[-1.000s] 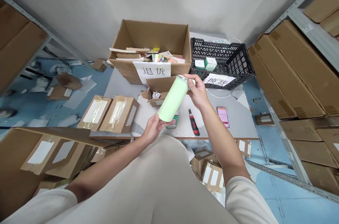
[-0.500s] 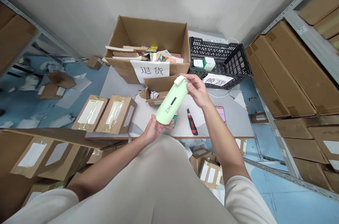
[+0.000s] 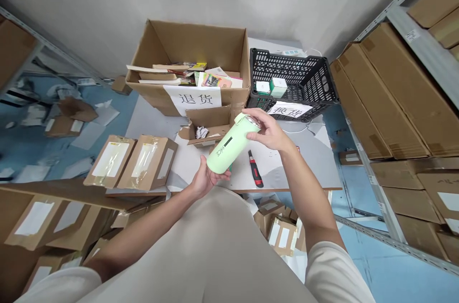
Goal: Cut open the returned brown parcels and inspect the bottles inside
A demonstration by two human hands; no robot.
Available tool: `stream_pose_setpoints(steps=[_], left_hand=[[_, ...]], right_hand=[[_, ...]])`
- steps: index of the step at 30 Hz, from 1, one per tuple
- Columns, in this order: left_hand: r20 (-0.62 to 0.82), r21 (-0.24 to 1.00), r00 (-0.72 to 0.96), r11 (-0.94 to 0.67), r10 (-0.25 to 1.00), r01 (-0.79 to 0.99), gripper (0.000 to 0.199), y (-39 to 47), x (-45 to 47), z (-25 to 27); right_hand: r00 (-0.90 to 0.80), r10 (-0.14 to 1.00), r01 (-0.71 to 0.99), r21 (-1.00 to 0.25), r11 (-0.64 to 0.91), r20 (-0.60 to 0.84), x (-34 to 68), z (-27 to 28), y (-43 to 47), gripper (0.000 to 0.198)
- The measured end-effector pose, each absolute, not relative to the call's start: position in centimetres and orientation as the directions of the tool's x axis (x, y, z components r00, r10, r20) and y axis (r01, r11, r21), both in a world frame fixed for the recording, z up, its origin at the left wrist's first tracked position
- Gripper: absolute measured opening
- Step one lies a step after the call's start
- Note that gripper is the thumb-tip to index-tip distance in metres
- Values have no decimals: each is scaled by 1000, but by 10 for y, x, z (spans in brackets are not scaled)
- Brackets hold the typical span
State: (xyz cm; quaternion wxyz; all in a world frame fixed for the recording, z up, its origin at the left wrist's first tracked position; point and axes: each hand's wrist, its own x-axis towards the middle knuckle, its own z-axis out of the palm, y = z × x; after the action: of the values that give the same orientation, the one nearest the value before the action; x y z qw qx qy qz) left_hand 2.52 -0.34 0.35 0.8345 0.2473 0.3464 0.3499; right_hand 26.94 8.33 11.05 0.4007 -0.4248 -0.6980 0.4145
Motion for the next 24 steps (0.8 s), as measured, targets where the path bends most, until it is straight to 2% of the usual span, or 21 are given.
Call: stream_pose_setpoints(steps=[5,8,10,11,13,14,16,18,21,24], left_hand=[[-389,771,434,545,813,-331,76,13,26,-3],[-292,897,275,362,916,-255,66,19,18,-8],[-164,986,129,168,978,-21,69,21,12,-13],[-96,987,66,86,993,138,77,22,9,-18],[-20,920,10,14,1000,392,96,23,5,-28],[-18,891,19,8,1000,454,102,24,4,-34],[-60,878,100,5,993,478,103,26,6,-46],[-98,899,192,4,977,437,92,30,9,-55],[-127,938,209,49,970,342,82,34,14,-62],[-173,968,241,120,955,219,96,34,14,-66]], right_hand=[[-75,919,349,-853,388,387,335,123,99,69],[-27,903,378,-832,407,429,365,127,105,72],[-20,894,409,-813,415,447,365,125,105,70],[-18,891,429,-801,417,454,359,121,103,68],[-33,888,464,-780,421,459,337,110,98,66],[-50,889,475,-773,422,454,324,101,93,65],[-94,902,483,-773,411,421,298,80,83,61],[-142,926,490,-788,372,349,278,56,73,57],[-163,950,506,-804,312,266,266,27,59,55],[-152,961,519,-809,277,232,267,15,47,56]])
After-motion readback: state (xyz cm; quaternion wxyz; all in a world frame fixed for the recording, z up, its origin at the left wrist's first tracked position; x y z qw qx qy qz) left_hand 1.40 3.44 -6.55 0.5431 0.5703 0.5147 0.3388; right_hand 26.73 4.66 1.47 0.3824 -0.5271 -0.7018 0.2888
